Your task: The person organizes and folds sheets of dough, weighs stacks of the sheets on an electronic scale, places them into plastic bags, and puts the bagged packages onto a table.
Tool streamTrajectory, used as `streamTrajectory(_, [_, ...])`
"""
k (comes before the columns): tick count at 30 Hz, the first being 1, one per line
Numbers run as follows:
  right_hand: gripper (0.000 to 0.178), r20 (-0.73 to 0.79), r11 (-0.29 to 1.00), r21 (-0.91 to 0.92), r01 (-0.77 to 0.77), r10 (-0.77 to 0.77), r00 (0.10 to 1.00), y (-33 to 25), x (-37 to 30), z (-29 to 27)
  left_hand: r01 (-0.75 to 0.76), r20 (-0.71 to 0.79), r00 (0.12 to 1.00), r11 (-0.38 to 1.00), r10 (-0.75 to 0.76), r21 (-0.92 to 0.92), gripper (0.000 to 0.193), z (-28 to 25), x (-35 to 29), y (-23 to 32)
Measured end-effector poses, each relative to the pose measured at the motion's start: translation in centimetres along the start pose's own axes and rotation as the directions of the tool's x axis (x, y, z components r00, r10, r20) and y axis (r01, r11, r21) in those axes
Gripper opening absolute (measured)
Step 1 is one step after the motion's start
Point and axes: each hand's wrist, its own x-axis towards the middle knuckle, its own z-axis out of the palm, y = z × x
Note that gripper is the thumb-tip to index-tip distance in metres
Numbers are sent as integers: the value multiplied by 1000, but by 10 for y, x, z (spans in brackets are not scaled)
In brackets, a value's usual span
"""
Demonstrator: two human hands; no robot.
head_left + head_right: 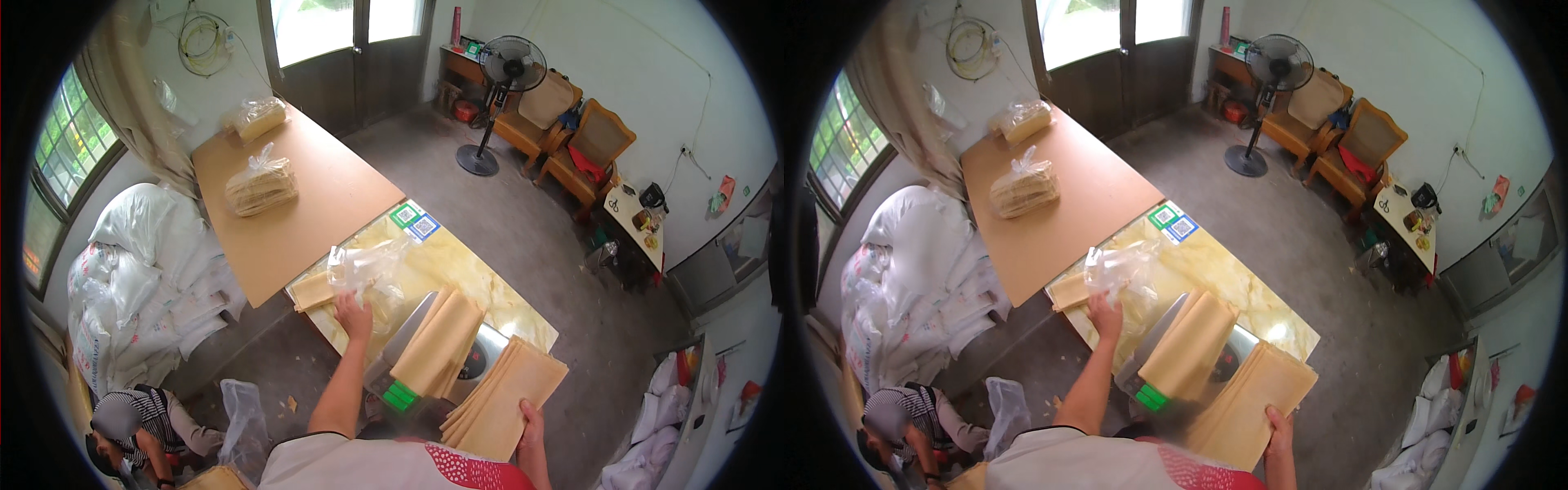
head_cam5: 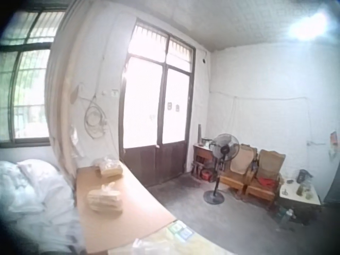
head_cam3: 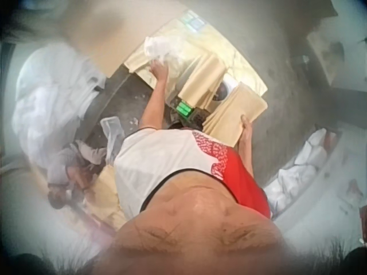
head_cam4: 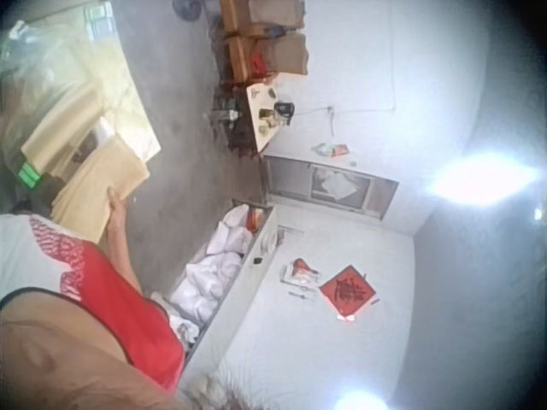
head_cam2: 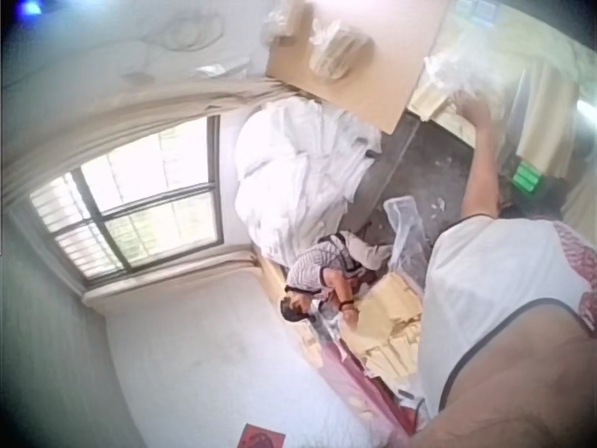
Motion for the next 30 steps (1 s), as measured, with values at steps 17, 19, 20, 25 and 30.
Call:
streamTrajectory(17, [56, 498, 998, -62, -8, 38, 866, -105, 50, -114, -468, 72, 806, 707, 587, -530, 44, -219, -22, 291])
streamTrajectory(19, [55, 472, 999, -47, -23, 43, 881, -128, 56, -146, -465, 181, 745, 695, 642, -549, 41, -218, -62, 345])
streamTrajectory(20, [55, 462, 998, -57, -34, 57, 885, -139, 57, -164, -423, 266, 661, 641, 702, -641, 40, -209, -86, 369])
streamTrajectory(25, [56, 415, 999, 36, 2, -17, 910, -195, 60, -228, -516, 342, 199, 395, 918, -760, 37, -161, -199, 487])
streamTrajectory(30, [59, 469, 990, 86, 111, -139, 872, -231, 51, -243, -556, 527, 238, 559, 816, -615, 29, -86, -214, 514])
